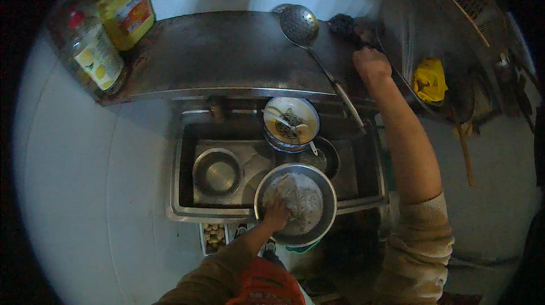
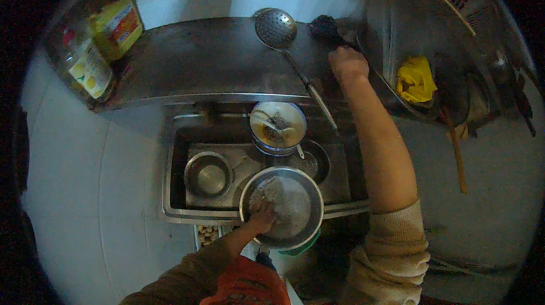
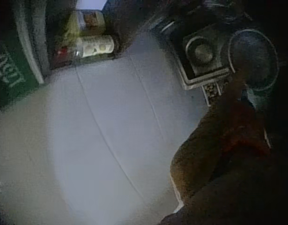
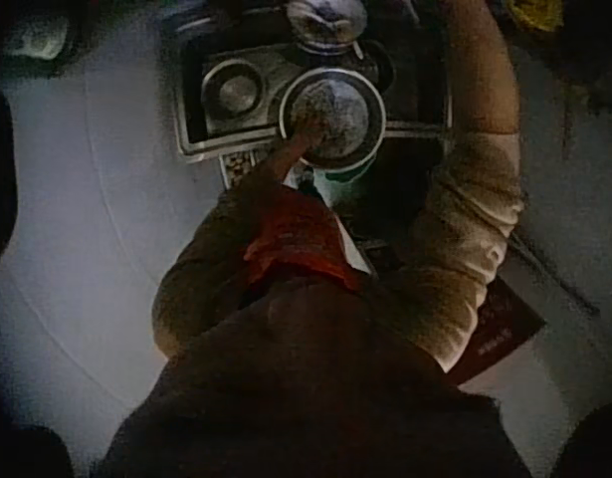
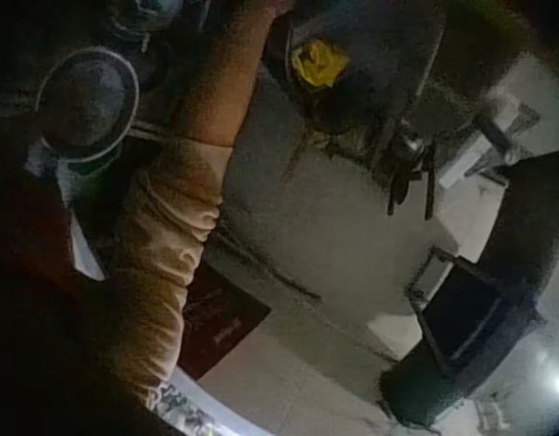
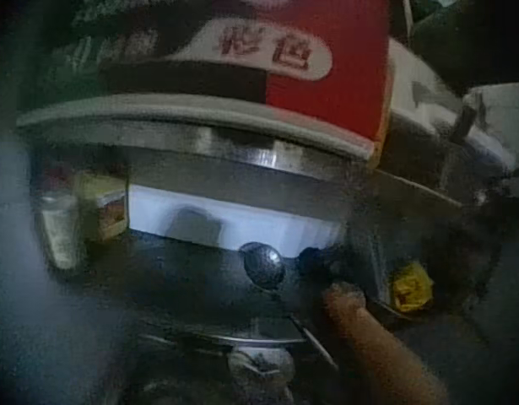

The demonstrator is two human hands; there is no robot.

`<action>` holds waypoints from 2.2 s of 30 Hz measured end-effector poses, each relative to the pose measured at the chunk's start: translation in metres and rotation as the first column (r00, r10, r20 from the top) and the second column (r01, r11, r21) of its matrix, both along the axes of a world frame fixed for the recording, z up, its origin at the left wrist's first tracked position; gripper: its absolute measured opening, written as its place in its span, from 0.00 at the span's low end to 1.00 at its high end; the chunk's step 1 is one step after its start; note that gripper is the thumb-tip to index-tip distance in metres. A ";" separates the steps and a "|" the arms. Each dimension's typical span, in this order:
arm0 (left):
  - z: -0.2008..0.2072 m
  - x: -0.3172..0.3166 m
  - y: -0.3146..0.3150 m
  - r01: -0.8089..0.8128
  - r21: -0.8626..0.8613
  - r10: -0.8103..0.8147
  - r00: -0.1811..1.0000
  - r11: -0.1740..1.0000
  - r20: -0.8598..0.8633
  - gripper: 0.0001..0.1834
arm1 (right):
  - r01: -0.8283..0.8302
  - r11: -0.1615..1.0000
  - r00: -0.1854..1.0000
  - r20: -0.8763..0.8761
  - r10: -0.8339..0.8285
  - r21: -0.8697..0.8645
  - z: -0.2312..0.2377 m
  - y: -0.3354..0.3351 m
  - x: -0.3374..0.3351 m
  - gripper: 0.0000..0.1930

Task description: The person wipes a white wall and a freezer top with a cloth, repeatedly rinsing the cloth in a sink basin. They move items aside to access surfaces, wipe different sections, and return items to their original positions.

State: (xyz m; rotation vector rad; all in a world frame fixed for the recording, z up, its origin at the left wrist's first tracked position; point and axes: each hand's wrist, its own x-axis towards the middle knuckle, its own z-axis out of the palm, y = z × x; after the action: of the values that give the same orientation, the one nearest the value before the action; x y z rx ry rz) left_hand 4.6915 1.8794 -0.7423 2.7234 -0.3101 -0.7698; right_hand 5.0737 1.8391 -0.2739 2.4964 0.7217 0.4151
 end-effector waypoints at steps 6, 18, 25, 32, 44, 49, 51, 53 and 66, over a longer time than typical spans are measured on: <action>-0.007 0.016 0.010 -0.003 0.020 0.004 0.998 1.000 -0.061 0.27 | -0.041 0.994 0.999 0.008 0.040 0.106 0.017 0.004 -0.011 0.12; 0.000 0.029 0.015 -0.026 -0.030 0.025 0.999 0.999 -0.041 0.28 | 0.179 -0.022 0.898 -0.154 0.412 0.984 0.031 -0.108 -0.185 0.12; -0.002 0.027 0.030 -0.115 -0.291 0.127 0.992 0.950 0.021 0.18 | 0.468 0.015 0.800 -0.431 0.419 0.884 -0.184 -0.213 -0.290 0.18; 0.004 0.020 0.002 -0.264 -0.087 0.272 0.832 0.961 0.484 0.35 | 0.479 0.663 0.758 -0.652 0.017 0.575 -0.440 -0.174 -0.319 0.28; -0.060 0.037 0.001 -0.141 -0.229 0.222 0.896 0.963 0.385 0.38 | 0.437 0.812 0.719 -0.692 -0.058 0.386 -0.476 -0.137 -0.319 0.35; -0.019 0.063 0.009 0.049 -0.713 0.341 0.853 0.700 0.394 0.19 | 0.447 0.368 0.697 -0.576 0.428 0.815 -0.470 -0.124 -0.308 0.33; 0.009 0.075 0.015 0.070 -0.758 0.221 0.936 0.648 0.275 0.18 | 0.662 0.119 0.586 -0.610 0.534 0.740 -0.475 -0.123 -0.308 0.30; 0.028 0.090 0.023 -0.290 -0.792 0.341 0.934 0.537 -0.110 0.17 | 0.854 0.049 0.429 -0.756 0.494 0.517 -0.480 -0.124 -0.309 0.24; -0.005 0.051 0.016 -0.132 0.013 0.120 0.932 0.991 0.342 0.27 | 0.384 0.693 0.789 -0.607 0.097 0.610 -0.512 -0.113 -0.320 0.16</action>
State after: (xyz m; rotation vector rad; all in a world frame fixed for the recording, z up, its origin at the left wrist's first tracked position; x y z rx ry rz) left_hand 4.7420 1.8956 -0.7473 2.8702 -0.1921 -0.2679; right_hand 4.7539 1.7263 -0.7862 3.4859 0.6317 -0.2748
